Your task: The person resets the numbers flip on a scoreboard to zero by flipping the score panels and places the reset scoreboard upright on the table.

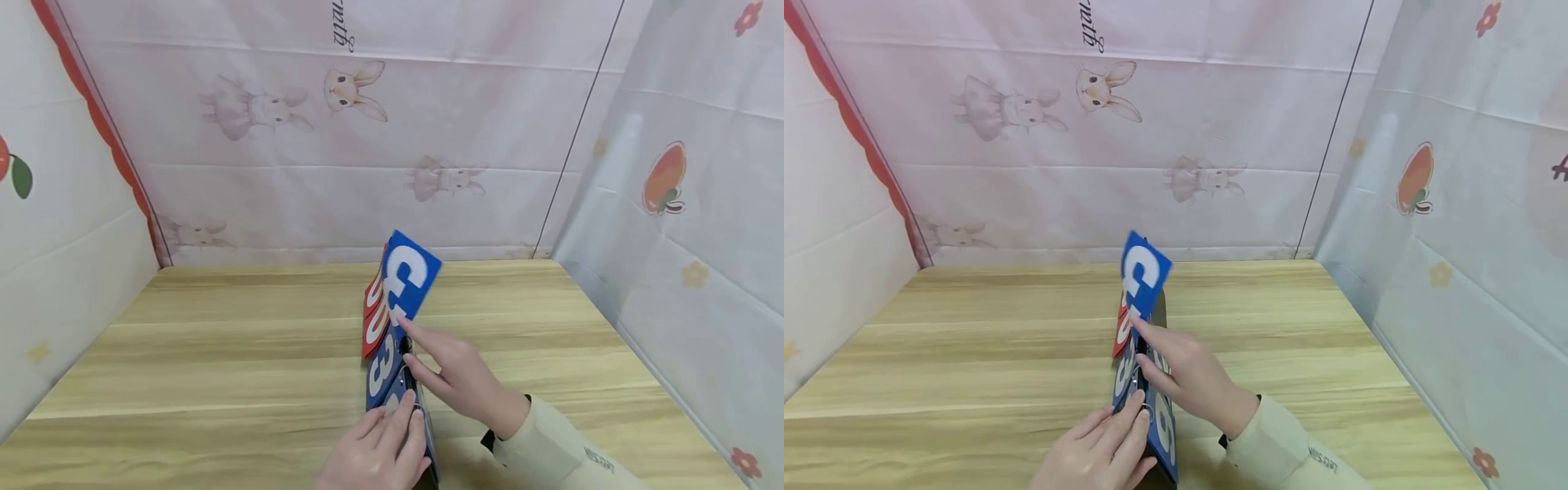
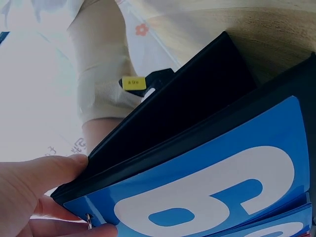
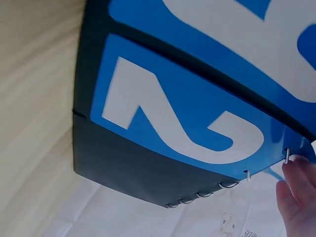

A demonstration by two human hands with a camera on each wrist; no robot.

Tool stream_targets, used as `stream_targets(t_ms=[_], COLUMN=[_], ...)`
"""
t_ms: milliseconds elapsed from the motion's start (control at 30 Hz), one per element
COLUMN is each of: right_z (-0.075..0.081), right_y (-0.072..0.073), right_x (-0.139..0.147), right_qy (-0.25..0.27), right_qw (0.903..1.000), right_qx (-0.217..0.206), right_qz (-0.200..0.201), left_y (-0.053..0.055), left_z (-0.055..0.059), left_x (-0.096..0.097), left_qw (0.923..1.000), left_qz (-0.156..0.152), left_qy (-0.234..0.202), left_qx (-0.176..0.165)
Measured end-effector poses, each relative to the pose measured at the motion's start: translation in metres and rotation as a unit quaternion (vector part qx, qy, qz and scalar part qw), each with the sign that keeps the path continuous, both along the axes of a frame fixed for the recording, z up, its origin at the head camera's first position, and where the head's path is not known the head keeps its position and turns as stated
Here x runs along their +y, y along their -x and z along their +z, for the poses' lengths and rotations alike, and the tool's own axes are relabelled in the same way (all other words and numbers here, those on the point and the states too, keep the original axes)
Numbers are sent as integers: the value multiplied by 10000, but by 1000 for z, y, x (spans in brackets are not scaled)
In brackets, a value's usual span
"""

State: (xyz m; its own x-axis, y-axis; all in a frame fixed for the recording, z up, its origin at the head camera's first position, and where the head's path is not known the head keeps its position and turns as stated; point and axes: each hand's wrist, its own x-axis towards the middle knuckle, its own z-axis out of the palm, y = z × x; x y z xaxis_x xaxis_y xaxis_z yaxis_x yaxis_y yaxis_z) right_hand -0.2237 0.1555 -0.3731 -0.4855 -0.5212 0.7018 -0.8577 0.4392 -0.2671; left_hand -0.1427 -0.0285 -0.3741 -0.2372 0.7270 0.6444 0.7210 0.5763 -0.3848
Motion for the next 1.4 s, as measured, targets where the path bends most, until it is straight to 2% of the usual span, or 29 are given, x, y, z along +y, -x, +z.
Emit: stream_targets(t_ms=[100, 167, 267, 400, 533, 633, 800, 933, 967, 1100, 1233, 1400], right_z=[4, 5, 6, 8, 11, 12, 13, 12, 12, 12, 13, 11], right_y=[6, 8, 11, 11, 11, 10, 13, 17, 18, 22, 24, 27], right_x=[-4, -7, -8, -9, -10, -12, -12, -10, -9, -7, -8, -7], right_qy=[-253, -458, -726, -1047, -1414, -1583, -1513, -1221, -1185, -1329, -1630, -1532], right_qw=[9988, 9967, 9942, 9922, 9885, 9851, 9857, 9898, 9900, 9868, 9832, 9872], right_qx=[286, 506, 577, 372, -90, -455, -633, -730, -769, -903, -801, -440], right_qz=[309, 439, 538, 571, 526, 499, 396, 65, -13, -184, -203, -51], left_y=[5, 8, 9, 4, -1, -1, -1, -1, -1, -1, -1, -2], left_z=[-6, -9, -11, -9, -6, -5, -4, -4, -4, -5, -4, -3], left_x=[2, 2, 2, -2, -4, -4, -2, -1, 0, 1, 1, 0], left_qw=[9972, 9940, 9927, 9975, 9998, 9998, 9998, 9995, 9996, 9996, 9995, 9997], left_qz=[-134, -202, -232, -138, -114, -133, -128, -119, -101, -101, -102, -48], left_qy=[-341, -481, -491, -318, -170, -113, -124, -182, -198, -251, -256, -201], left_qx=[648, 958, 1078, 614, 15, -134, -89, -240, -176, -111, -127, -159])
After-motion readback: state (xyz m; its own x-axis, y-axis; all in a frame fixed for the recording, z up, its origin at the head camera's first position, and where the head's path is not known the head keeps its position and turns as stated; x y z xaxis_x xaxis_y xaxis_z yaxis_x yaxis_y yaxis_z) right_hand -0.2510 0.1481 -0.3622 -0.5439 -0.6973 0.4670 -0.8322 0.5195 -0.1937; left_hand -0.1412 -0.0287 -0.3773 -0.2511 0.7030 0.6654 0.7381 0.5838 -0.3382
